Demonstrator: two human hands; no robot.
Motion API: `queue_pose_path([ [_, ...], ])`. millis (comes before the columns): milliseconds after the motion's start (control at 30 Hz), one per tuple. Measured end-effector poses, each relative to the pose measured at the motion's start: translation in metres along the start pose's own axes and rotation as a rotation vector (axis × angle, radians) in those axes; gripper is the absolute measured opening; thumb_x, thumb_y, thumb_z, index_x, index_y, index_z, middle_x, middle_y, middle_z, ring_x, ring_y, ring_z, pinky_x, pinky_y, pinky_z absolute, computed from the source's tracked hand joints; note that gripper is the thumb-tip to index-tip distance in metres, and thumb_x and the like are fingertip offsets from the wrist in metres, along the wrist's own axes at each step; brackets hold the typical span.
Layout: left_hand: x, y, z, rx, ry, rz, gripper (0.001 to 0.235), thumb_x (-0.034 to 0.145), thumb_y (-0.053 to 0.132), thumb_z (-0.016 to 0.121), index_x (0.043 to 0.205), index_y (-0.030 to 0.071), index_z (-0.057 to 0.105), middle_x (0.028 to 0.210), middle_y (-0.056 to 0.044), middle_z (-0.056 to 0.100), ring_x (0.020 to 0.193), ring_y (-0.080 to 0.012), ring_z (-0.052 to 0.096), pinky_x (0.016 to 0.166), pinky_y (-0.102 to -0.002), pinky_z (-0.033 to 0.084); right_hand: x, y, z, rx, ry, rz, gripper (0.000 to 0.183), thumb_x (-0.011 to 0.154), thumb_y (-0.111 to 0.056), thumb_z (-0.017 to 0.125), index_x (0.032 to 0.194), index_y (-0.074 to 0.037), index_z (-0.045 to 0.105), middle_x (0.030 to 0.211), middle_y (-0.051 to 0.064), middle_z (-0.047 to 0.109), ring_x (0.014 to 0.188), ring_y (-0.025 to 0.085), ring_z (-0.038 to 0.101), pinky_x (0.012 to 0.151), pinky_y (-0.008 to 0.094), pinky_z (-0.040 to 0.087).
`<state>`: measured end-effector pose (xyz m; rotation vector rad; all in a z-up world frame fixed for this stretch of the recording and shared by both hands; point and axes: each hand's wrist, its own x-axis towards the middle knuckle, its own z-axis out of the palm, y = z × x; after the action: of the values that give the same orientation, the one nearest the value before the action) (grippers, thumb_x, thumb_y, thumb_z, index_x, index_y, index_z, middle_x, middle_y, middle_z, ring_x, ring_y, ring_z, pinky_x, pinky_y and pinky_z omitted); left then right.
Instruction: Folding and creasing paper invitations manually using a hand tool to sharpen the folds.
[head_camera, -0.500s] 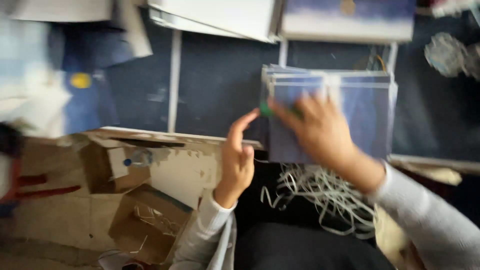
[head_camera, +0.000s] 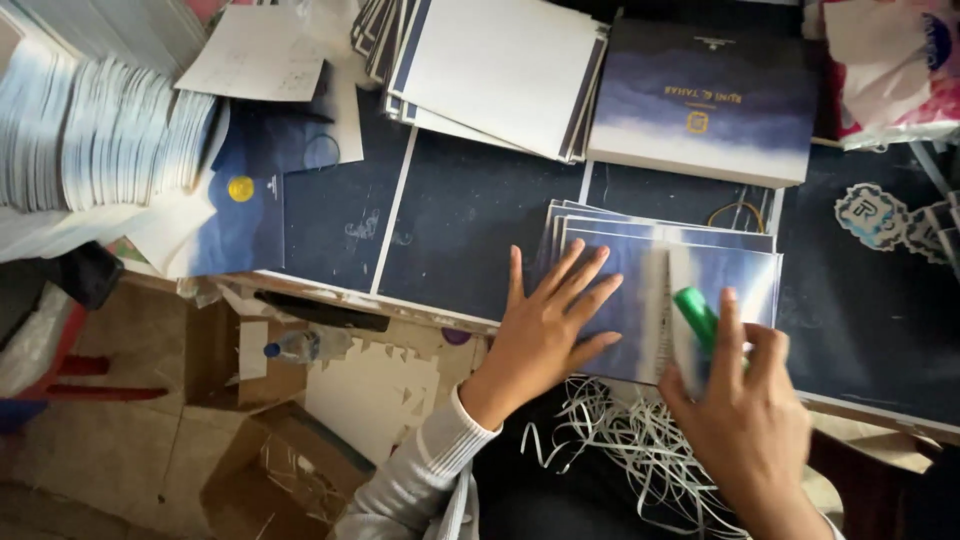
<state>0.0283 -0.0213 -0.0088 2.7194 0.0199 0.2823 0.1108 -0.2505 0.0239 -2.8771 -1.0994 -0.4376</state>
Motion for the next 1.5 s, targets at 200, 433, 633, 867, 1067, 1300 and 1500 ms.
queue_pose_path([
  [200, 0.028, 0.016, 0.013, -0.022, -0.096, 0.372, 0.064, 0.1, 0.036, 0.071, 0.161, 0.028, 0.053, 0.168, -0.002, 0.053, 0.166, -0.0305, 0.039, 0.131, -0.088, 0.012, -0.035, 0.053, -0.003, -0.302, 0.052, 0.154, 0.082, 0.105, -0.054, 0.065, 0.184, -0.033, 0.062, 0.138, -0.009, 0.075, 0.075, 0.018, 0.068, 0.062, 0.034, 0.058],
  [433, 0.049, 0.014, 0.034, -0.076, -0.014, 0.582, 0.06, 0.098, 0.073, 0.052, 0.123, 0.02, 0.066, 0.13, -0.002, 0.065, 0.121, -0.0301, 0.059, 0.108, -0.062, 0.045, -0.035, 0.02, -0.013, 0.341, 0.041, 0.189, 0.068, 0.109, -0.026, 0.06, 0.175, -0.009, 0.052, 0.136, 0.018, 0.063, 0.093, 0.035, 0.065, 0.073, 0.046, 0.055],
  [633, 0.051, 0.015, 0.029, -0.065, -0.062, 0.606, 0.064, 0.092, 0.071, 0.056, 0.113, 0.013, 0.074, 0.137, -0.003, 0.064, 0.137, -0.0312, 0.055, 0.117, -0.077, 0.04, -0.021, 0.009, 0.008, 0.633, 0.016, 0.149, 0.063, 0.113, -0.011, 0.053, 0.173, 0.001, 0.041, 0.133, 0.031, 0.059, 0.103, 0.046, 0.061, 0.087, 0.055, 0.051],
  [867, 0.063, 0.012, 0.036, -0.076, -0.011, 0.702, 0.062, 0.091, 0.075, 0.064, 0.117, 0.02, 0.067, 0.12, 0.001, 0.068, 0.126, -0.0263, 0.051, 0.105, -0.064, 0.049, -0.036, 0.075, 0.011, -0.056, 0.118, 0.264, 0.064, 0.121, -0.006, 0.072, 0.183, 0.003, 0.062, 0.129, 0.026, 0.064, 0.086, 0.037, 0.071, 0.055, 0.051, 0.064],
  [1067, 0.057, 0.008, 0.023, -0.267, 0.073, 0.769, 0.072, 0.1, 0.069, 0.045, 0.081, 0.01, 0.081, 0.128, -0.012, 0.067, 0.124, -0.0328, 0.054, 0.101, -0.07, 0.045, -0.025, 0.037, 0.015, 0.222, -0.024, 0.156, 0.06, 0.108, 0.0, 0.061, 0.167, 0.008, 0.056, 0.108, 0.026, 0.069, 0.099, 0.048, 0.059, 0.083, 0.059, 0.049],
  [1300, -0.026, -0.005, -0.039, -0.478, 0.573, 0.156, 0.049, 0.091, 0.06, 0.074, 0.104, 0.017, 0.054, 0.122, -0.008, 0.056, 0.12, -0.029, 0.057, 0.114, -0.049, 0.043, 0.006, 0.012, 0.022, -0.051, -0.041, 0.211, 0.056, 0.114, -0.023, 0.063, 0.165, -0.001, 0.06, 0.107, 0.01, 0.071, 0.095, 0.029, 0.073, 0.059, 0.04, 0.058],
  [1500, -0.082, -0.002, 0.013, -0.905, 0.371, -0.361, 0.078, 0.098, 0.026, 0.077, 0.16, 0.004, 0.034, 0.149, -0.017, 0.049, 0.131, -0.0281, 0.059, 0.112, -0.04, 0.051, 0.05, -0.064, 0.066, 0.032, 0.028, -0.057, 0.053, 0.099, -0.008, 0.063, 0.152, -0.001, 0.06, 0.108, 0.008, 0.066, 0.082, 0.025, 0.063, 0.049, 0.038, 0.053],
])
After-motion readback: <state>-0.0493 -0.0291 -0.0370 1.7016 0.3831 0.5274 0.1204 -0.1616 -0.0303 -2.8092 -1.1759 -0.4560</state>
